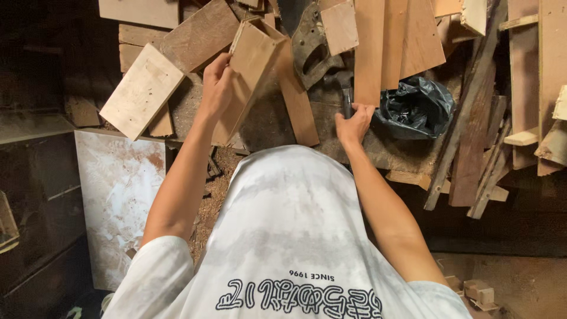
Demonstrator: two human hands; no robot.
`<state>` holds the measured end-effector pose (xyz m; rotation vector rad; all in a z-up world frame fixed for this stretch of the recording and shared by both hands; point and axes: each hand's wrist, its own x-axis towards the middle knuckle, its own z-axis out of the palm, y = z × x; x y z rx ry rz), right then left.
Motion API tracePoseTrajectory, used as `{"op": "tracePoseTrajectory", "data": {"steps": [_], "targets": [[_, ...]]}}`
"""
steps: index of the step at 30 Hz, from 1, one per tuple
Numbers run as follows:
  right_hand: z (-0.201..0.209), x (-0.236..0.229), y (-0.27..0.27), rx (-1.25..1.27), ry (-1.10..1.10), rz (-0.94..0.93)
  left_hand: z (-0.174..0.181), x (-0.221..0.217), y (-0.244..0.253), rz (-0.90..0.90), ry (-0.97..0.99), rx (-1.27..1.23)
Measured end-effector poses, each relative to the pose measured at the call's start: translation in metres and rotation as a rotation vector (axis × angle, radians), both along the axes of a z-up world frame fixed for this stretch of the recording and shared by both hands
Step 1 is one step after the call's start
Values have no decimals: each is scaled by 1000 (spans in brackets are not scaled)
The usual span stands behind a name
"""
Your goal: The person uses a hammer to pry apart and dismantle a small wooden box. They repeatedly strike the joints to separate the sides and bottom, then pull the pieces apart by hand.
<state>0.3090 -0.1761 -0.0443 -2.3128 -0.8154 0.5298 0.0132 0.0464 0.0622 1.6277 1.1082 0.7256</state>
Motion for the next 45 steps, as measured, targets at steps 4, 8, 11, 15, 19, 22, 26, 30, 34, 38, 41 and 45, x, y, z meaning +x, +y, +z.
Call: {"op": "tracePoseTrajectory", "data": {"steps": [4, 8, 11, 15, 19, 22, 26, 30, 34, 38, 41, 45], "targets": [[-3, -7, -16, 123, -16, 66, 6, -2, -12, -22, -27, 95], [1, -4, -12, 102, -66, 68, 21, -2, -16, -82, -57, 217], [7, 16, -2, -107, 85, 111, 31, 7, -13, -139, 46, 233], [16, 36, 12, -240, 154, 328, 45, 22, -8, -211, 185, 77], [36, 32, 21, -61, 561, 273, 48, 40, 6, -347, 297, 166], [59, 27, 27, 86, 927, 167, 38, 47, 19, -424, 429, 87], [91, 31, 35, -32, 1185, 29, 18, 55, 39, -510, 671, -166], [106, 23, 33, -51, 1099, 81, 13, 61, 43, -490, 746, -9], [108, 14, 29, -52, 756, 220, 23, 70, 12, -404, 808, 289], [108, 15, 30, -1, 761, 257, 37, 69, -49, -576, 866, 651], [105, 18, 31, 26, 788, 299, 39, 56, -82, -727, 915, 365], [95, 17, 28, -95, 697, 270, 32, 36, -86, -691, 902, 294]]}}
